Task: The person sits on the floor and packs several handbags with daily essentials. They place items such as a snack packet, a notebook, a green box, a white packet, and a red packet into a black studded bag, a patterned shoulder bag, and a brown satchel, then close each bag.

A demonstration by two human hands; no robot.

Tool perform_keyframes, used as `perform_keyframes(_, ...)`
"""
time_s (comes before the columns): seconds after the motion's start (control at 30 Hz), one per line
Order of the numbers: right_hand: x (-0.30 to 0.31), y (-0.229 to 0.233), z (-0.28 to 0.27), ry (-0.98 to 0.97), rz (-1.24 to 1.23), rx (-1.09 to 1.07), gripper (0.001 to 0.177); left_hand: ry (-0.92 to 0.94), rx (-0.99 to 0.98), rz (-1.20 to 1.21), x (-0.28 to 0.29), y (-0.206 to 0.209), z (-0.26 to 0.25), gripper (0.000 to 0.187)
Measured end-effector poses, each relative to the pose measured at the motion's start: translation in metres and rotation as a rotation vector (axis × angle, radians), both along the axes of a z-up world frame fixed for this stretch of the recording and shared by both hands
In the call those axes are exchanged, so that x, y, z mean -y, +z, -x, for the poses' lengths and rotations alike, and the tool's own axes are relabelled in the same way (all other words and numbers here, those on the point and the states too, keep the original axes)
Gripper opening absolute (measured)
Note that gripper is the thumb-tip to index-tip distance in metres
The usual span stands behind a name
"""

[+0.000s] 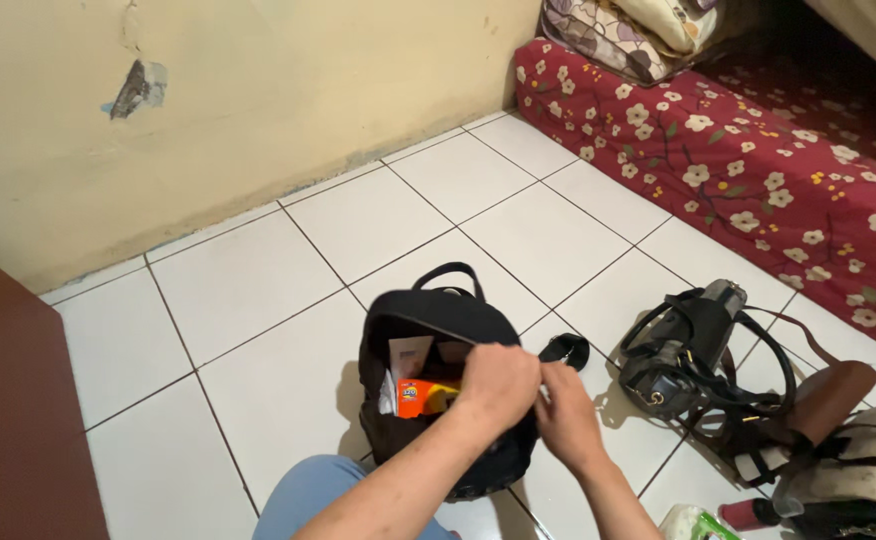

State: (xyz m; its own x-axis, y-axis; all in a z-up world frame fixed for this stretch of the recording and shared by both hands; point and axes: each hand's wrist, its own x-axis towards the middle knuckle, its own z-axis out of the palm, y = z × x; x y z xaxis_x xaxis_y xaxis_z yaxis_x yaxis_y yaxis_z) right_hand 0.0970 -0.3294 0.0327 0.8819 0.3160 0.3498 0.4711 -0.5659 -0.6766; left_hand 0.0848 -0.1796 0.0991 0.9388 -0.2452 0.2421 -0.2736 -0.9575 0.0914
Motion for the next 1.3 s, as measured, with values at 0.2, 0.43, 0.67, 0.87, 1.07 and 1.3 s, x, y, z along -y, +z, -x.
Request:
perform_keyframes(0.2, 0.008, 0.003, -0.002, -0.112, 0.021, 0.064, 0.02, 0.272, 0.093, 0.395, -0.051, 0.051, 0.013, 0.029)
perform_keyframes(0.43, -0.036, 0.069, 0.013, 0.08, -0.117, 0.295, 0.04, 0.318, 0.055, 0.596, -0.08, 0.066, 0.041, 0.034)
perform_keyframes(0.67, -0.096, 0.113, 0.01, 0.055, 0.192, 0.437, 0.02, 0.391, 0.039, 0.712, -0.094, 0.063, 0.04, 0.034)
perform_keyframes(0.87, -0.087, 0.106, 0.006, -0.072, 0.125, 0.41, 0.016, 0.561, 0.032, 1.055, -0.142, 0.003, 0.035, 0.034)
perform_keyframes(1.07, -0.081, 0.099, -0.004, -0.125, 0.118, 0.364, 0.016, 0.798, -0.109, 1.307, -0.194, -0.117, 0.053, 0.037)
perform_keyframes(1.3, -0.073, 0.088, -0.003, -0.159, 0.076, 0.271, 0.018, 0.902, -0.305, 1.175, -0.203, -0.169, 0.069, 0.032)
